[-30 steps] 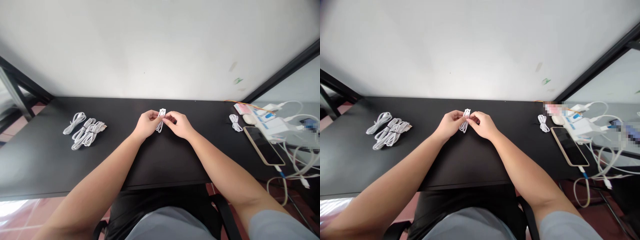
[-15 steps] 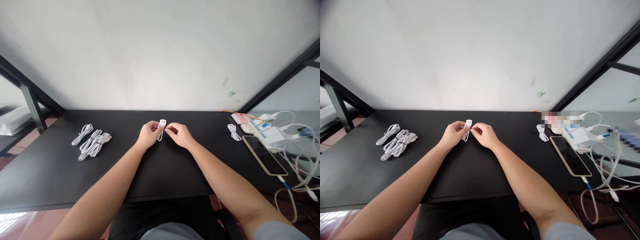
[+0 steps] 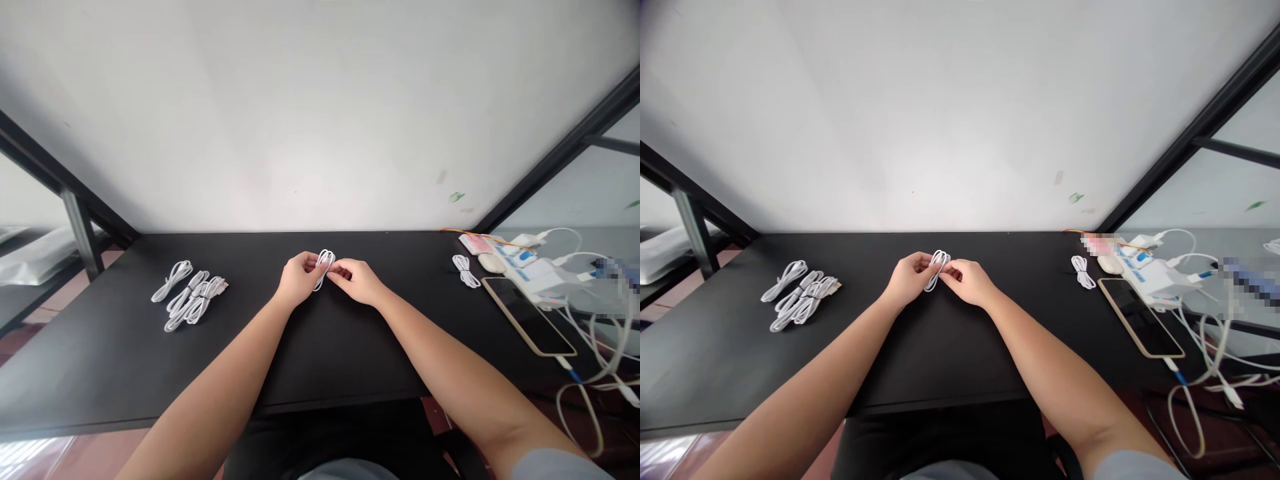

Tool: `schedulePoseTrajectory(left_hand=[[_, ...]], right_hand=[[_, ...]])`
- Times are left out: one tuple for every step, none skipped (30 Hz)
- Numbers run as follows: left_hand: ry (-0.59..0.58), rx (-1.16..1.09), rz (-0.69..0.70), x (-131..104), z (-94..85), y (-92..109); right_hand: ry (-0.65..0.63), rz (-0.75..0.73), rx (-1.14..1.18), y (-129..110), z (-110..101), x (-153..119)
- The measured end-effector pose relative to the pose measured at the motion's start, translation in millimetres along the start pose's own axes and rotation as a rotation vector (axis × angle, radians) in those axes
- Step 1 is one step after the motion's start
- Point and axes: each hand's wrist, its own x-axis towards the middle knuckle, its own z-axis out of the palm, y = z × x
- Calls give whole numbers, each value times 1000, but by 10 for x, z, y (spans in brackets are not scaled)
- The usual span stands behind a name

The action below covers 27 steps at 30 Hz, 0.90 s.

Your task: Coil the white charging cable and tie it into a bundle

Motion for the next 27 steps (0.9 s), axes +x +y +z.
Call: schedulePoseTrajectory(left_hand=[[-13,-17,0,-5,5,8],[-25,-36,-3,-11,10,18],[-35,-58,-9,-17,14,28],[-45,-85,-17,-23,18,38],[-54,-115,-24,-28,21,48],[-60,-147,-30,-33,24,56],[-65,-177,-33,-38,25,65],[-68,-206,-36,-44,26,74],[-70,-234,-38,-49,26,85],[-71,-261,-40,-55,26,97],[-75,-286,-41,-62,25,110],[-79,-311,-42,-69,25,125],[-83,-332,-43,-76,25,141],[-87,-350,-46,-82,25,155],[-92,-364,-49,-87,26,166],[-94,-373,-53,-90,26,174],[-92,-378,-56,-92,27,177],[-89,-381,-56,-92,27,175],[-86,-381,-54,-91,28,170],[-81,-379,-50,-89,28,162],[-76,-375,-46,-87,28,153],[-71,-369,-43,-85,28,145],[-66,-361,-40,-83,29,140],[-60,-350,-38,-83,29,138],[-53,-339,-37,-82,30,139],[-46,-330,-38,-82,31,143],[-36,-323,-42,-82,31,148]], right_hand=[[-5,0,-1,-7,0,-1],[-7,0,0,-9,1,-2],[-7,-1,3,-6,3,-1],[-4,-6,8,1,6,1],[0,-16,13,13,11,3],[7,-30,15,27,16,6],[16,-48,14,42,22,9],[30,-64,9,55,27,12],[51,-76,2,64,31,14],[74,-81,-2,68,35,15],[93,-77,3,68,38,14],[101,-65,22,64,40,12],[95,-48,54,57,42,10],[78,-31,100,49,46,7],[57,-17,152,43,50,5],[42,-8,202,39,56,4],[36,-6,244,38,63,4],[39,-8,277,41,71,6],[49,-10,299,46,79,8],[60,-11,314,54,86,12],[69,-9,327,63,92,17],[80,-5,340,73,97,21],[93,1,354,82,100,25],[105,9,367,91,102,28],[114,17,377,98,104,30],[118,25,385,104,104,33],[123,33,392,108,105,34]])
